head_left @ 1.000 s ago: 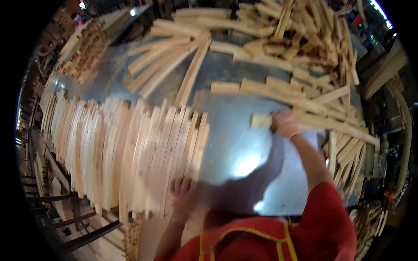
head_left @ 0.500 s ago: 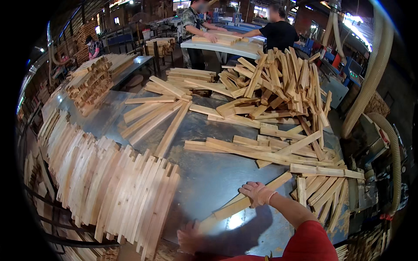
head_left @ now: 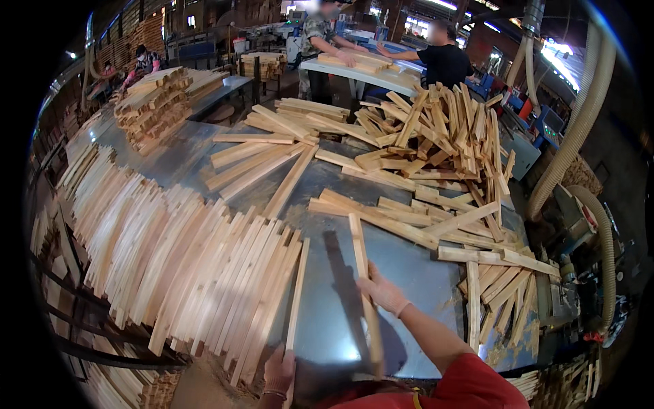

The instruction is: The person repeatedly picks up thin wooden planks from a disorganized pile on a metal table and stacks them neatly to the left. The person handles the planks one by one or in small groups, aligning them into a growing stack.

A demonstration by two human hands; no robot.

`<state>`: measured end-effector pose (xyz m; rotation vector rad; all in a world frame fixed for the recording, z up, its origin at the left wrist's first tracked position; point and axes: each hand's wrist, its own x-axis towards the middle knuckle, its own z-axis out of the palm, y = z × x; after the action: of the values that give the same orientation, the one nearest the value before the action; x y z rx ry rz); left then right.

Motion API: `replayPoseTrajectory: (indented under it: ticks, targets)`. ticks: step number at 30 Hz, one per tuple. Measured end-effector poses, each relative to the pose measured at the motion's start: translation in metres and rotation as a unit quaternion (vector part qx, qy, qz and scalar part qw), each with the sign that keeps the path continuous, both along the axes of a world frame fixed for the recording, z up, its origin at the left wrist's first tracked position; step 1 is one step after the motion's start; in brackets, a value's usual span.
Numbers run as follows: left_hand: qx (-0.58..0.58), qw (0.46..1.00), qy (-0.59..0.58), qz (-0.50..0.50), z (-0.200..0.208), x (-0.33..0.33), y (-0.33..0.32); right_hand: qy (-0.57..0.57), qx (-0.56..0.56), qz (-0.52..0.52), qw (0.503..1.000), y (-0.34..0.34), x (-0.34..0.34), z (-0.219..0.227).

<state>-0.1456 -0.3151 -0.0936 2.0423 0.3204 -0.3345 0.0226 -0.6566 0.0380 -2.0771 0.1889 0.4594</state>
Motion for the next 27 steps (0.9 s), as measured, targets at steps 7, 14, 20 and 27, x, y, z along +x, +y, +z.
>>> replayPoseTrajectory:
  ticks: [7, 14, 20, 27]
  targets:
    - [0.227, 0.943, -0.226, -0.090, 0.093, -0.008, 0.034, -0.126, -0.186, 0.207, 0.952, 0.142, 0.009, -0.139]
    - [0.224, 0.905, -0.313, 0.180, -0.022, -0.138, 0.147, -0.143, -0.015, -0.070, 0.987, 0.230, -0.037, -0.093]
    - [0.398, 0.857, -0.092, 0.314, -0.095, -0.286, 0.162, -0.317, -0.134, -0.085, 0.935, 0.270, -0.044, -0.150]
    - [0.358, 0.891, 0.275, 0.054, -0.294, -0.422, 0.161, -0.309, -0.170, -0.096, 0.931, 0.261, -0.044, -0.155]
